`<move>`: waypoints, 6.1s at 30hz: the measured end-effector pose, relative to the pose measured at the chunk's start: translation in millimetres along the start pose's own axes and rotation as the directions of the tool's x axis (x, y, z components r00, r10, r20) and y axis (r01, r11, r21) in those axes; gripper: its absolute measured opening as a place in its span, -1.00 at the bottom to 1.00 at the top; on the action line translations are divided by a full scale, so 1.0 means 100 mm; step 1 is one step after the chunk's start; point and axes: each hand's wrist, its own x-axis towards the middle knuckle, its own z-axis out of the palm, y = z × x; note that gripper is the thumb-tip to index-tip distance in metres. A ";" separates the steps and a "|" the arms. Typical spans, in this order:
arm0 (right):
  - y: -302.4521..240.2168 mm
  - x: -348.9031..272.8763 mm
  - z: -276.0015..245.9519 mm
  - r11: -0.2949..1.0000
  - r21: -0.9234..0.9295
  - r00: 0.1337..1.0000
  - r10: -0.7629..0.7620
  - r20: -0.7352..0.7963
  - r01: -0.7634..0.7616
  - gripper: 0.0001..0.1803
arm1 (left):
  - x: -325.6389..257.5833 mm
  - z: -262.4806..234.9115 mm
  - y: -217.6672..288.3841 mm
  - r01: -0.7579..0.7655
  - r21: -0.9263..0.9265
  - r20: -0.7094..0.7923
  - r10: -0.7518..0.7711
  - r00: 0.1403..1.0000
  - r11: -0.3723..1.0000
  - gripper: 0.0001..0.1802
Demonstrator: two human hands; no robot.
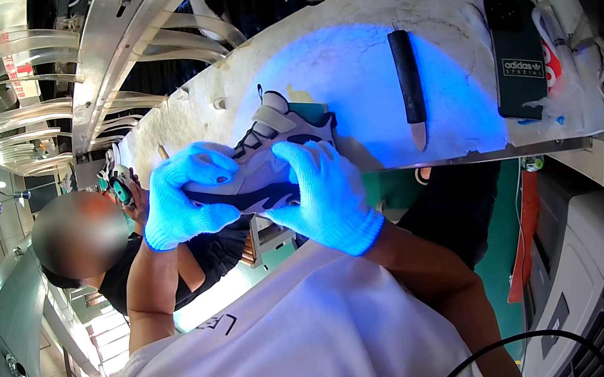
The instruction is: The person cleans a white and teal sneaker using a black brush and a white cloth. They scrub the sole and upper parts of the shoe, wipe it down, and inspect the surface repeatedly. The person handles the shoe with gloved hands, rotating it to access different areas.
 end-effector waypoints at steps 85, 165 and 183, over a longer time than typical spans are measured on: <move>0.12 -0.63 0.03 0.852 0.408 0.932 0.361 -0.003 -0.328 0.07 | -0.48 0.42 -0.14 0.087 -0.366 -0.182 -0.163 0.970 0.927 -0.26; -0.64 -0.86 -0.43 0.967 0.100 0.971 -0.237 0.041 0.232 -0.27 | -0.41 1.34 0.02 -0.545 -0.469 -0.338 0.429 0.838 0.695 -0.62; -0.75 -1.10 -0.70 0.990 0.029 0.988 -0.140 0.064 0.139 -0.36 | -0.44 1.71 -0.01 -0.506 -0.367 -0.239 0.447 0.862 0.781 -0.50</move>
